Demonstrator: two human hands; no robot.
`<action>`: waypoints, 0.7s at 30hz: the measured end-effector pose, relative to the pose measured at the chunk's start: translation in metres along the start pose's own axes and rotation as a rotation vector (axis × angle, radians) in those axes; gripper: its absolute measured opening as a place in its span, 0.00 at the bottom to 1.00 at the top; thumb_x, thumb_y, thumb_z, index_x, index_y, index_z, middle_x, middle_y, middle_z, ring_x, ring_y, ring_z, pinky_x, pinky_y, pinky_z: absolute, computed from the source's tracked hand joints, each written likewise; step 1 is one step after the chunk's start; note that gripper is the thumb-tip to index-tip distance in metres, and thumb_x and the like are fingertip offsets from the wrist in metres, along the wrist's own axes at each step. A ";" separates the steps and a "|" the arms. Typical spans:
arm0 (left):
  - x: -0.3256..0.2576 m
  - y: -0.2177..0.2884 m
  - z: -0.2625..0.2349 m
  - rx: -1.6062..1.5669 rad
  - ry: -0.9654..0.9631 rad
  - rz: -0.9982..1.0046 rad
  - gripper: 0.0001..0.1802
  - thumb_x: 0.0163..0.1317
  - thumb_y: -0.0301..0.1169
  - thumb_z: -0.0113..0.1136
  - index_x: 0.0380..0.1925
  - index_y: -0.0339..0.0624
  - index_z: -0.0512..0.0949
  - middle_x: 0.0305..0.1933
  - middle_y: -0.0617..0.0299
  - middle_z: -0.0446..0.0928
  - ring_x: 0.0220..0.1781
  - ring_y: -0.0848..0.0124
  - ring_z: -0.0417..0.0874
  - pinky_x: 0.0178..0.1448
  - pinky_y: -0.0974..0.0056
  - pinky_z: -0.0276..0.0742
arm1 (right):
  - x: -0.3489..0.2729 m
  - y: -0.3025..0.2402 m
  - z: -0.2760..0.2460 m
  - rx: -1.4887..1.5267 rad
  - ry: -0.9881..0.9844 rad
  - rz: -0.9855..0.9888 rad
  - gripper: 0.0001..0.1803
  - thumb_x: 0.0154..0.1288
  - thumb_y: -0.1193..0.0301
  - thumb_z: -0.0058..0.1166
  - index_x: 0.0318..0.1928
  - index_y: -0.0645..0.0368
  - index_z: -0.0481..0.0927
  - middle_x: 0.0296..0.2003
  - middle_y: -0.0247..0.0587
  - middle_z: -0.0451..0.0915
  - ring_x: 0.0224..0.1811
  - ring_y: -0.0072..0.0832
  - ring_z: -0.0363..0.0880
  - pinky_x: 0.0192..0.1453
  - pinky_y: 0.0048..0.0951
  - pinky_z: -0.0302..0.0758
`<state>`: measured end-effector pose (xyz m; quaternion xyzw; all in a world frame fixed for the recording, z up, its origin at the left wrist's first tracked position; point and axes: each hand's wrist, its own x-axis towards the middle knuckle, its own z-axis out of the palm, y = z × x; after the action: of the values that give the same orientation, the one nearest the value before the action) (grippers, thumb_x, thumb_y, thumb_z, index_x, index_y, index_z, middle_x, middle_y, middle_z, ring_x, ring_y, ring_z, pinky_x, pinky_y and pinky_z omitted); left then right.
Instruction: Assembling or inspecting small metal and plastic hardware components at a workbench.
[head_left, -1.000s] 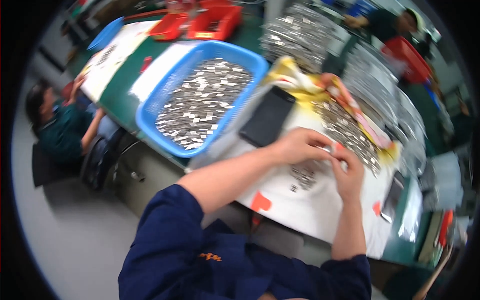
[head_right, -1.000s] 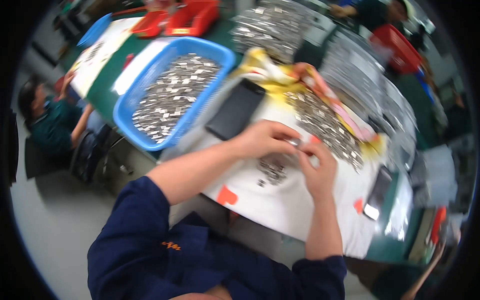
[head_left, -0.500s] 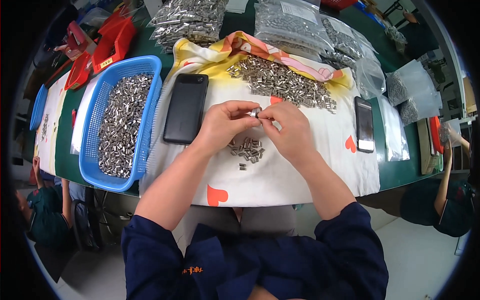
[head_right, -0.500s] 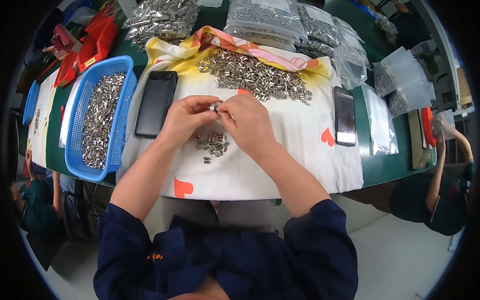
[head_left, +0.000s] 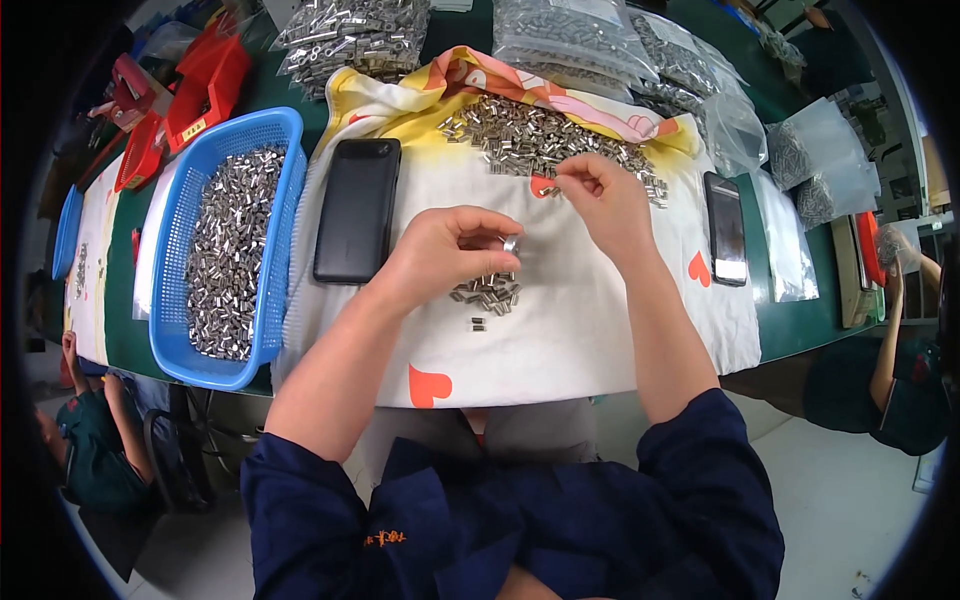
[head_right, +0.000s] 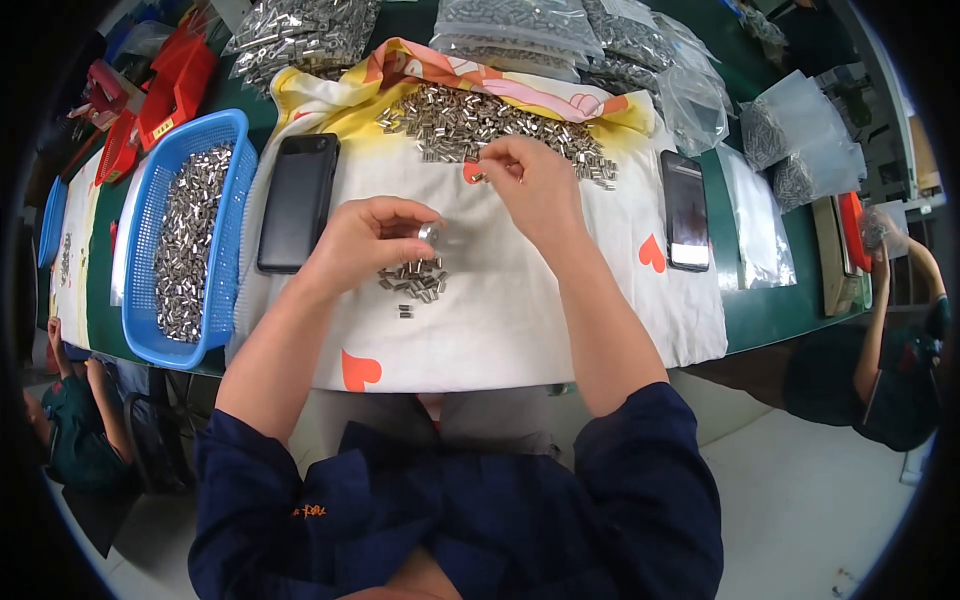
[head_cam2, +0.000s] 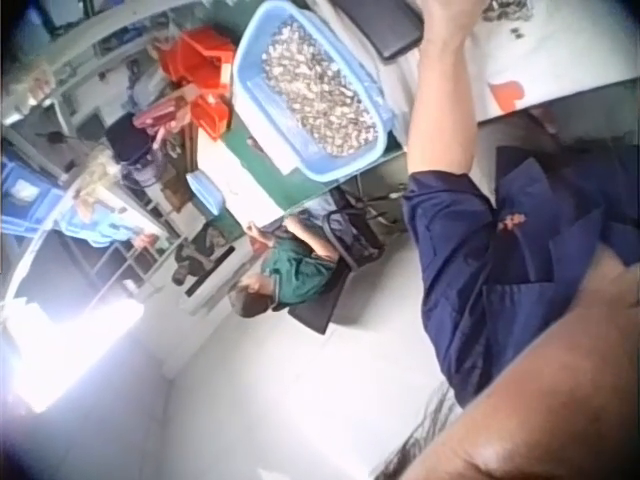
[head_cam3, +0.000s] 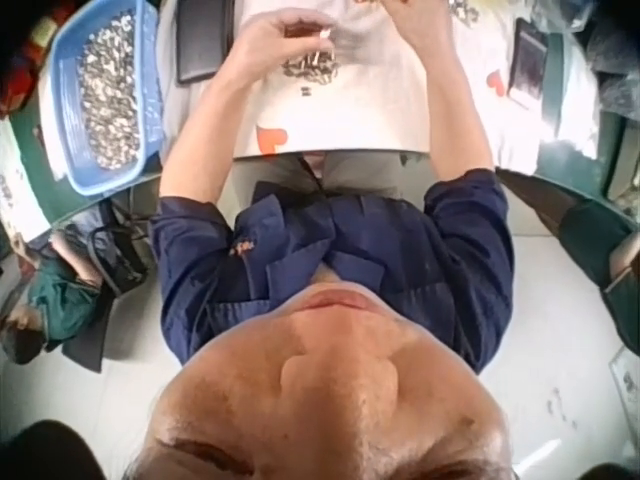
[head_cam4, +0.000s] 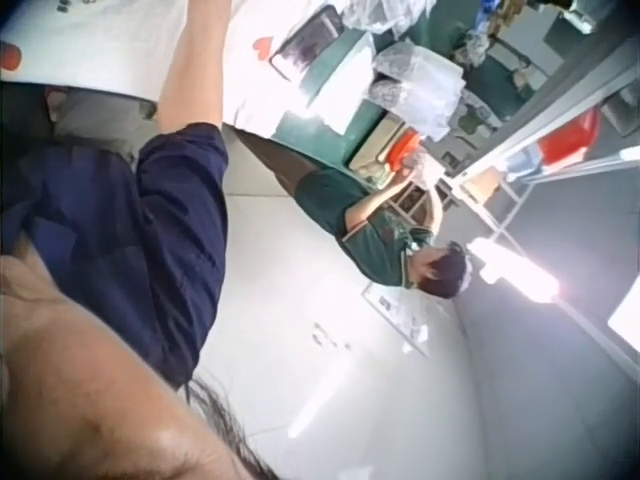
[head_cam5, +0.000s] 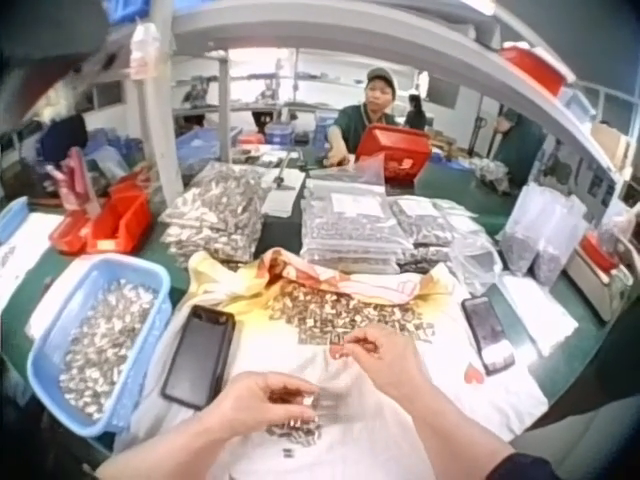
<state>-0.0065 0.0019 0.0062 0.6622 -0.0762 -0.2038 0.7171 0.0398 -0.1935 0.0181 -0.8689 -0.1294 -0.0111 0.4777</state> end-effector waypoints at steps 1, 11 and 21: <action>-0.001 0.001 0.001 0.027 -0.057 -0.006 0.14 0.47 0.22 0.62 0.37 0.36 0.76 0.26 0.68 0.75 0.28 0.83 0.74 0.34 0.77 0.71 | 0.003 0.005 0.000 -0.102 0.109 0.007 0.06 0.52 0.75 0.53 0.33 0.61 0.77 0.26 0.33 0.76 0.26 0.18 0.71 0.33 0.17 0.68; -0.003 0.010 -0.001 0.238 -0.064 -0.043 0.14 0.44 0.23 0.64 0.34 0.39 0.78 0.26 0.69 0.75 0.27 0.84 0.71 0.31 0.79 0.67 | 0.007 0.015 0.017 -0.574 0.082 -0.353 0.03 0.48 0.73 0.52 0.25 0.58 0.77 0.25 0.39 0.75 0.33 0.35 0.72 0.40 0.33 0.67; -0.004 0.003 0.001 0.172 -0.094 0.030 0.14 0.46 0.25 0.64 0.36 0.39 0.77 0.32 0.65 0.77 0.30 0.81 0.73 0.35 0.74 0.71 | -0.012 -0.023 0.002 0.100 -0.145 -0.009 0.03 0.51 0.78 0.53 0.28 0.63 0.76 0.28 0.31 0.76 0.31 0.17 0.71 0.37 0.19 0.67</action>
<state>-0.0102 0.0032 0.0101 0.7098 -0.1369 -0.2166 0.6561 0.0221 -0.1823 0.0342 -0.8420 -0.1681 0.0562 0.5096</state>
